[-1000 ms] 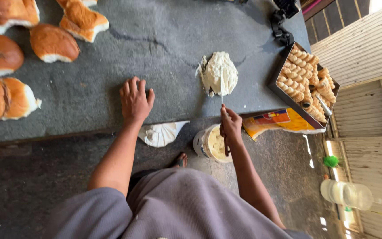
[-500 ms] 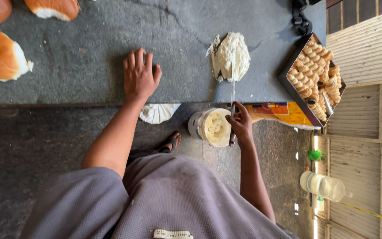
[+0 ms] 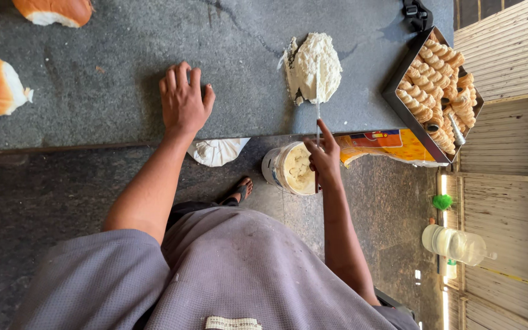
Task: The person scoops cream cheese from a bucket onto a countertop and spreads it with a knife. Then the person picks up small bread rolls one by one and spreads cream cheese on their cut surfaces.
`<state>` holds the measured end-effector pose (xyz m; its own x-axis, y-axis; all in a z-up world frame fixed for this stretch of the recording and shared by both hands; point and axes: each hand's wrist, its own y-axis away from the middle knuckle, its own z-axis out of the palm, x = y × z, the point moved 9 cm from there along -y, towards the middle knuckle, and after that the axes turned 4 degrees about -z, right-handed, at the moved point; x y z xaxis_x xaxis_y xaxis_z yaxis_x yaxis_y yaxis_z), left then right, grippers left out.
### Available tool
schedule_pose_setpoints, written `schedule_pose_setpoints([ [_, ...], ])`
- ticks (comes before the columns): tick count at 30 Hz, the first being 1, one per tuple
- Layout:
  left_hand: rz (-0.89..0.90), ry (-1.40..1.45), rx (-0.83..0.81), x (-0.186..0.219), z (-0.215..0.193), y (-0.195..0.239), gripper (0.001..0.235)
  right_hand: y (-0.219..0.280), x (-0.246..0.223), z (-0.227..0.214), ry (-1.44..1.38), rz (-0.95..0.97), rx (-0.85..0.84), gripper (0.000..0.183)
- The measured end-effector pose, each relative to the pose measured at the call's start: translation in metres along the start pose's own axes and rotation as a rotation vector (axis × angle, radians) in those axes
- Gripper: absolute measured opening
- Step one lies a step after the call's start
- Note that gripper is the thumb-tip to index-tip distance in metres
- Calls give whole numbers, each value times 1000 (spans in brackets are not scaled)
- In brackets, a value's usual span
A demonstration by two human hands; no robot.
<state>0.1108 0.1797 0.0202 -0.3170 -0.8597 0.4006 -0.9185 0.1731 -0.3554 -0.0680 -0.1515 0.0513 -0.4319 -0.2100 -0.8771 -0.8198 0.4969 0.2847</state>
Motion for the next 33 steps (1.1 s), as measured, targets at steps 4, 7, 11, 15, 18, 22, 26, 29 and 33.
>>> schedule_pose_setpoints([
  [4, 9, -16, 12, 3, -5, -2, 35, -7, -8, 10, -229, 45, 21, 51],
  [7, 12, -40, 20, 2, -4, -2, 36, -11, 10, 23, -453, 215, 27, 49],
  [11, 7, -62, 11, 2, 0, -2, 35, -26, 29, 14, -188, 149, 33, 42],
  [15, 7, -44, 7, -2, -2, -2, 36, -56, -6, -23, 844, -411, 154, 31],
  [18, 8, -44, 14, 3, -4, -1, 36, -59, -25, -35, 1052, -759, 259, 25],
  [22, 3, -40, 13, 3, -5, 1, 36, -76, 55, -43, 279, 167, -3, 35],
  [26, 15, -45, 49, 2, -11, -5, 37, -59, -32, -20, 908, -705, -29, 27],
  [29, -14, -68, -9, 7, -5, 1, 36, -75, -17, -50, 1156, -278, -3, 33],
  [33, -4, -25, 9, 5, -12, 1, 38, -80, -4, -25, 594, -16, -33, 31],
])
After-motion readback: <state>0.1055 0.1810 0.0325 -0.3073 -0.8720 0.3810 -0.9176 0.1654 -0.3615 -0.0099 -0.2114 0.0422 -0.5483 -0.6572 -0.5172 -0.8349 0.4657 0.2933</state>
